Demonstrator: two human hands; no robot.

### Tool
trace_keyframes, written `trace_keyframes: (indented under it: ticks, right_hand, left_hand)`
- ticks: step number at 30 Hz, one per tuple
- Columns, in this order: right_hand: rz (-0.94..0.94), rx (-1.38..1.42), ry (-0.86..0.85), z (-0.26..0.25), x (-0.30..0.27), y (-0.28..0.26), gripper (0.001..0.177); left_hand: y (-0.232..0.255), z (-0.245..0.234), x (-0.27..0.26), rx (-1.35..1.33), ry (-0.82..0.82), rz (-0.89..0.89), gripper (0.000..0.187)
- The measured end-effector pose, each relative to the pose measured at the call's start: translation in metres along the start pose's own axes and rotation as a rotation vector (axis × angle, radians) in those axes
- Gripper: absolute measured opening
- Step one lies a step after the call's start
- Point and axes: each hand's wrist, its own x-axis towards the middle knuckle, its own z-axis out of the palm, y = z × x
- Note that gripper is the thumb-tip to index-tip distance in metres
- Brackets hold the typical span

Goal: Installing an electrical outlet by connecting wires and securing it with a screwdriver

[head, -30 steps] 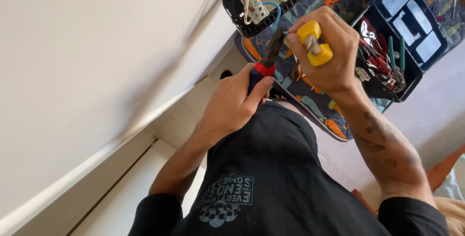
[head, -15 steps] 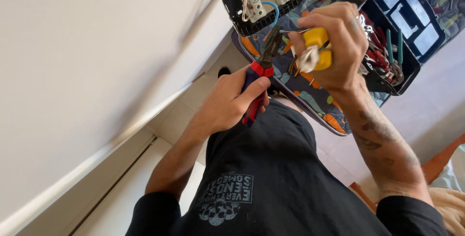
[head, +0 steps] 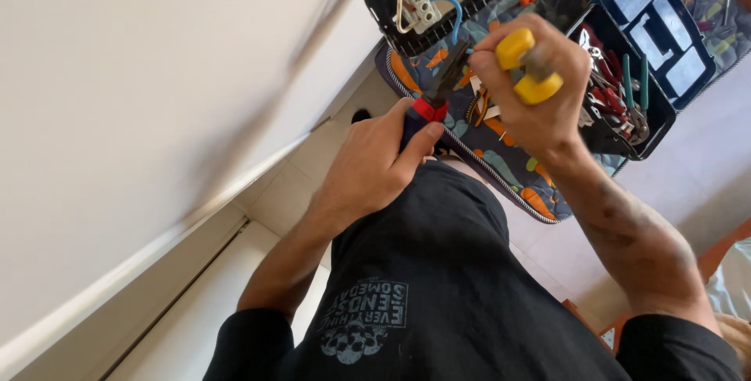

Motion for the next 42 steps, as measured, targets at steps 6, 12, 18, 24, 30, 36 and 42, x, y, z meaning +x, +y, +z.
trace_keyframes:
  ticks: [6,12,18,24,30,36,42]
  right_hand:
    - [0.830,1.029,0.127,-0.004,0.000,-0.002,0.007]
    - [0.100,0.030,0.018,-0.008,0.012,-0.006,0.018]
    - [-0.582,-0.464,0.028,-0.017,0.036,0.004,0.016]
    - [-0.712,-0.568,0.002,-0.023,0.049,-0.002,0.009]
    - [-0.638,-0.400,0.033,-0.009,0.012,0.044,0.012]
    - [0.178,0.071,0.013,-0.001,0.001,-0.010,0.009]
    - [0.733,0.677,0.018,0.001,0.000,-0.019,0.011]
  left_hand:
    - [0.012,-0.009,0.000,-0.150,-0.114,-0.136,0.033]
    - [0.003,-0.008,0.000,-0.298,-0.196,-0.107,0.037]
    - [-0.001,-0.013,0.000,-0.443,-0.294,-0.150,0.037]
    - [0.000,-0.019,-0.002,-0.612,-0.367,-0.226,0.039]
    - [0.009,-0.014,-0.001,-0.305,-0.254,-0.140,0.038]
    - [0.006,0.001,0.002,-0.002,-0.028,-0.029,0.032]
    - [-0.014,0.011,0.007,0.257,0.039,0.051,0.034]
